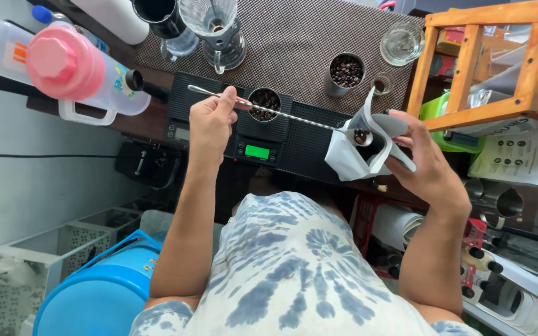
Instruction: Scoop coffee beans from a bag into a container on a scale to measure a specific amount.
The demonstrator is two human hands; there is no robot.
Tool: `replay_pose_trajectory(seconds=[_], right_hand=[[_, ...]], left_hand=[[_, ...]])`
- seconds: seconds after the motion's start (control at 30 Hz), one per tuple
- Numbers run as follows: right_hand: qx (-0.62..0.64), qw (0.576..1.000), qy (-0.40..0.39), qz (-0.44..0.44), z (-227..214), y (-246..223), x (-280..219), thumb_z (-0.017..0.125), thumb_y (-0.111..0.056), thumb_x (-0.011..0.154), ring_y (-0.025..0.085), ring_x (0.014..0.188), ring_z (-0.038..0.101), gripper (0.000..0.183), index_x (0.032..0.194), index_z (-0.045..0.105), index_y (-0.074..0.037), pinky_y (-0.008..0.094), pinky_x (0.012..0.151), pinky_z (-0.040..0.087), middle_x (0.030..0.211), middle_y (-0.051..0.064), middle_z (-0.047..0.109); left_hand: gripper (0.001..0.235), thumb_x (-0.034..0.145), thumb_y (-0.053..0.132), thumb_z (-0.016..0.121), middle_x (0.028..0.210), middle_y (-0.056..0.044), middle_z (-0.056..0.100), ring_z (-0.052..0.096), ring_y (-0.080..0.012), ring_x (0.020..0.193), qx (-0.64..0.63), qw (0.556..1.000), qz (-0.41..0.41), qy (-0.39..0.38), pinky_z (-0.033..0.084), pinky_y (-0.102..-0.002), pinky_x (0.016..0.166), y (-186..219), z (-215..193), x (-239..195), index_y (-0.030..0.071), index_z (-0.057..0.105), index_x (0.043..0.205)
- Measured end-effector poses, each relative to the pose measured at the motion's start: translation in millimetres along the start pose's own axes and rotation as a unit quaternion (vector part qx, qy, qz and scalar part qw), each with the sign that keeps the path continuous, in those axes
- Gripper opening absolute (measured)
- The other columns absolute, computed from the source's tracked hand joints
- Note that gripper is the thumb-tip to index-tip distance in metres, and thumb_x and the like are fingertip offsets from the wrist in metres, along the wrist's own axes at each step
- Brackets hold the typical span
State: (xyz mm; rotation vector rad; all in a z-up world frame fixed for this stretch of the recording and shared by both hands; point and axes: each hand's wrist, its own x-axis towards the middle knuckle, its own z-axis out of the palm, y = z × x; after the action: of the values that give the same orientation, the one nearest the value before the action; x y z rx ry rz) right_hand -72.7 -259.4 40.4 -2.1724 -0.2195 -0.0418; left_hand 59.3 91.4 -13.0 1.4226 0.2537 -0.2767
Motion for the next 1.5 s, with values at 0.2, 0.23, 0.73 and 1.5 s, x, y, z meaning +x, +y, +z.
replay_pose_trajectory(seconds=[0.2,0.23,0.73,1.5], right_hand=[[-0.018,1.0,0.004,-0.001,-1,-4,2,0.074,0.008,0.088,0.026,0.13,0.061,0.073,0.151,0.041,-0.005,0.04,0.109,0.054,0.143,0.015,0.057],[-0.016,1.0,0.002,0.0,-1,-2,1,0.074,0.008,0.088,0.026,0.13,0.061,0.073,0.151,0.041,-0.005,0.04,0.109,0.054,0.143,0.015,0.057],[0.002,1.0,-0.003,0.007,-1,-3,2,0.072,0.01,0.087,0.027,0.135,0.06,0.074,0.152,0.04,-0.005,0.042,0.114,0.052,0.146,0.016,0.055],[0.016,1.0,0.006,0.022,0,-5,-2,0.072,0.007,0.09,0.028,0.131,0.06,0.072,0.152,0.039,-0.006,0.043,0.114,0.052,0.14,0.018,0.057]], left_hand=[[0.038,0.103,0.032,0.064,0.059,0.009,0.047,0.031,0.0018,0.045,0.017,0.998,-0.01,0.052,0.02,-0.019,0.04,8,-37,-2,0.0,0.077,0.089],[0.038,0.103,0.032,0.064,0.059,0.009,0.047,0.031,0.0018,0.045,0.018,0.998,-0.012,0.054,0.02,-0.019,0.04,7,-47,-1,0.0,0.077,0.089],[0.039,0.111,0.033,0.061,0.063,-0.002,0.062,0.057,-0.0137,0.056,0.359,0.88,0.221,0.217,0.043,-0.032,0.057,36,-76,-6,0.006,0.08,0.09],[0.036,0.117,0.028,0.062,0.065,0.0,0.054,0.042,-0.0082,0.057,0.353,0.853,0.343,0.175,0.029,-0.029,0.055,93,-17,-74,0.003,0.078,0.096]])
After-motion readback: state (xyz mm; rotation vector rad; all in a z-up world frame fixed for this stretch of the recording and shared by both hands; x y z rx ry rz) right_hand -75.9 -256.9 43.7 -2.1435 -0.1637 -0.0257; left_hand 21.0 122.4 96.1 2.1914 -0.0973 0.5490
